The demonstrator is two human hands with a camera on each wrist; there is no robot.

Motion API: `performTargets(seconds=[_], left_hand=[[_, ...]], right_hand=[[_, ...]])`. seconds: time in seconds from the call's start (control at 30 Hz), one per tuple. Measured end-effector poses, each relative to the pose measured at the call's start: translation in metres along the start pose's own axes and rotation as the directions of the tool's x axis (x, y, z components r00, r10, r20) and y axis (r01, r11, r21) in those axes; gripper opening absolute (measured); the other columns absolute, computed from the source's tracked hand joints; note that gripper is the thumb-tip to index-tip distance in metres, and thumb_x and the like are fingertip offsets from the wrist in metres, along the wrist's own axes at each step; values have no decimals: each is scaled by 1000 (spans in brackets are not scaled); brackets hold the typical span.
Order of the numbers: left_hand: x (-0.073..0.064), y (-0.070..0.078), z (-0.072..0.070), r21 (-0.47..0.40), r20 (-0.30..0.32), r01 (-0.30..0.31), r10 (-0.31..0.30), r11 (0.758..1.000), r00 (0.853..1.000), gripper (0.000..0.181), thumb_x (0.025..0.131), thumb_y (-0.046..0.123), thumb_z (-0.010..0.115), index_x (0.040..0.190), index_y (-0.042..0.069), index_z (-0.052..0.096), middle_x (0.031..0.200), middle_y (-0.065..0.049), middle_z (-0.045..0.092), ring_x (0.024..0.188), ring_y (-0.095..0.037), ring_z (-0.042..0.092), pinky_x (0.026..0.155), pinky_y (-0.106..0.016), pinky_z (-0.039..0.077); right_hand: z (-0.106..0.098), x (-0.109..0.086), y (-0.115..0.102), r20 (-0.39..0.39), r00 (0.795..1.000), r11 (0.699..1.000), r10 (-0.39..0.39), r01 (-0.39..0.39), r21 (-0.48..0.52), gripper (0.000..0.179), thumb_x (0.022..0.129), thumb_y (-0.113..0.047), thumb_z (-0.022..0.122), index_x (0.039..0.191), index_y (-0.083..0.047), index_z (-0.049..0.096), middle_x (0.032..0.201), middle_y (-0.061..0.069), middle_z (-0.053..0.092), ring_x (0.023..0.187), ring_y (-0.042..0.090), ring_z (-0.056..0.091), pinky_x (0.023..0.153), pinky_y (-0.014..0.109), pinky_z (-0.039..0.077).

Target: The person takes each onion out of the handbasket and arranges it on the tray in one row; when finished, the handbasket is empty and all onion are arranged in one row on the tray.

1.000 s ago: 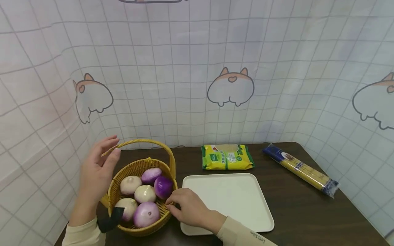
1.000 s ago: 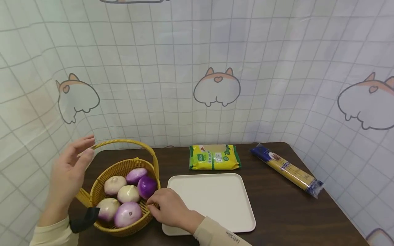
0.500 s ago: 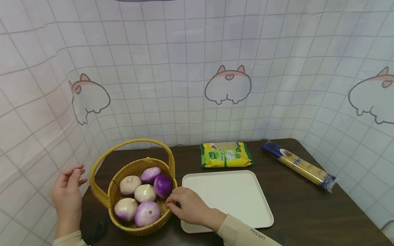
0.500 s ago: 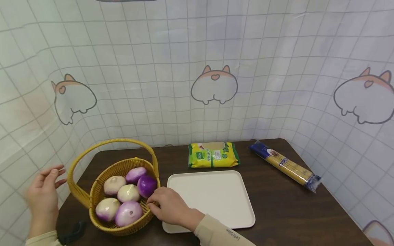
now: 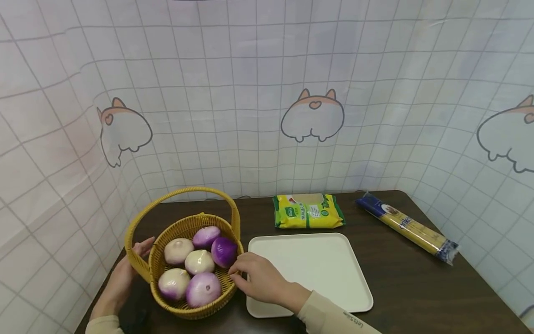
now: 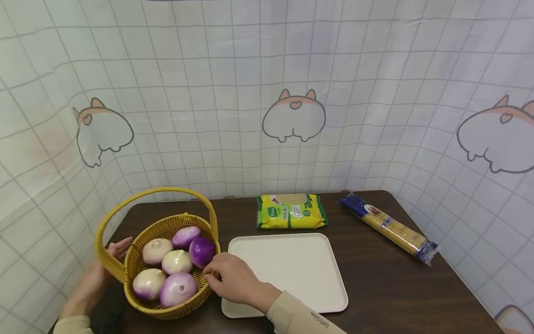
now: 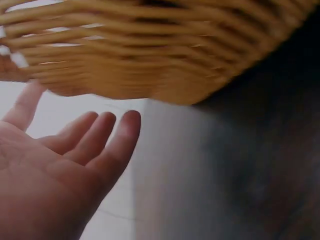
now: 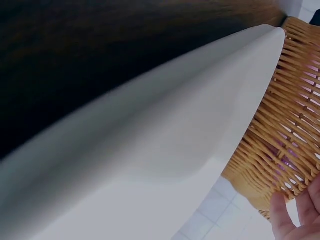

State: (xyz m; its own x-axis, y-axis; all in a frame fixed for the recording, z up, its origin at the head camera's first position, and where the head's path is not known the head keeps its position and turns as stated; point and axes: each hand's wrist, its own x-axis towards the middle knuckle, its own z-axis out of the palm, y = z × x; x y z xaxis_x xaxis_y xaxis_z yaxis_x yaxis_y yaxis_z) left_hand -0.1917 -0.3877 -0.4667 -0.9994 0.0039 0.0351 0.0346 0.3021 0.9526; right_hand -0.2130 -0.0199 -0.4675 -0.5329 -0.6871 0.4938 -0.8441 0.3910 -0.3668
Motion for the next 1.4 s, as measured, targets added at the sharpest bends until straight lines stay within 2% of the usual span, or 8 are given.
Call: performTargets(seconds=[0.07,0.2,0.4,0.63,0.87,1.17,1.27,1.4], left_hand=[[1,-9,3,-41,6,-19,19,999,1000,64,106,46,20,149,0,33,144,0,46,123,4,43,88,-11,36],[4,-22,9,-126,-46,-39,34,991,998,55,108,37,29,142,-3,43,132,14,53,115,7,48,87,-13,40],[4,-24,17,-254,-105,-55,29,966,994,47,107,28,37,135,-8,47,116,10,63,101,-5,60,81,-21,49],[1,-21,24,-349,-162,-43,-15,936,987,40,106,27,41,132,-1,53,112,10,64,98,-5,60,79,-21,50],[5,-24,30,-388,-197,-84,6,918,980,37,105,25,43,130,1,56,114,10,64,100,-6,59,80,-21,49],[6,-27,35,-354,-246,-79,-12,932,969,42,105,27,42,133,-3,51,115,13,62,101,-4,57,81,-18,48],[4,-26,36,-368,-238,-90,-1,925,971,42,105,26,42,133,-4,50,114,12,63,100,-5,58,81,-19,48],[4,-25,37,-369,-229,-88,1,925,973,43,105,26,42,134,-5,48,116,11,62,103,-5,57,82,-19,47]], right_hand=[[1,0,0,-11,1000,1000,-14,14,0,8,93,-20,64,96,-19,72,93,-11,67,95,4,58,87,17,44],[3,3,1,-16,999,999,-35,35,11,10,93,-19,64,99,-17,72,96,-11,68,96,3,58,88,17,44],[-1,8,-1,-7,1000,998,8,-8,61,20,89,-19,70,109,-15,68,111,-7,66,107,6,58,95,23,44],[-3,14,-1,-52,995,996,87,-86,7,35,86,-20,74,119,-16,63,118,-3,63,107,11,56,91,26,46],[-2,24,-3,-6,961,961,275,-275,-32,52,85,-25,75,132,-15,57,126,0,60,107,15,53,90,29,47],[6,41,-6,91,902,904,423,-413,-115,63,83,-31,76,139,-15,52,134,2,58,109,20,54,92,37,48],[8,42,-8,88,900,896,426,-406,-181,59,84,-33,75,137,-16,55,132,2,60,105,21,55,89,36,48],[6,42,-14,23,919,881,393,-369,-296,54,84,-36,75,132,-15,59,122,4,65,94,20,55,82,33,47]])
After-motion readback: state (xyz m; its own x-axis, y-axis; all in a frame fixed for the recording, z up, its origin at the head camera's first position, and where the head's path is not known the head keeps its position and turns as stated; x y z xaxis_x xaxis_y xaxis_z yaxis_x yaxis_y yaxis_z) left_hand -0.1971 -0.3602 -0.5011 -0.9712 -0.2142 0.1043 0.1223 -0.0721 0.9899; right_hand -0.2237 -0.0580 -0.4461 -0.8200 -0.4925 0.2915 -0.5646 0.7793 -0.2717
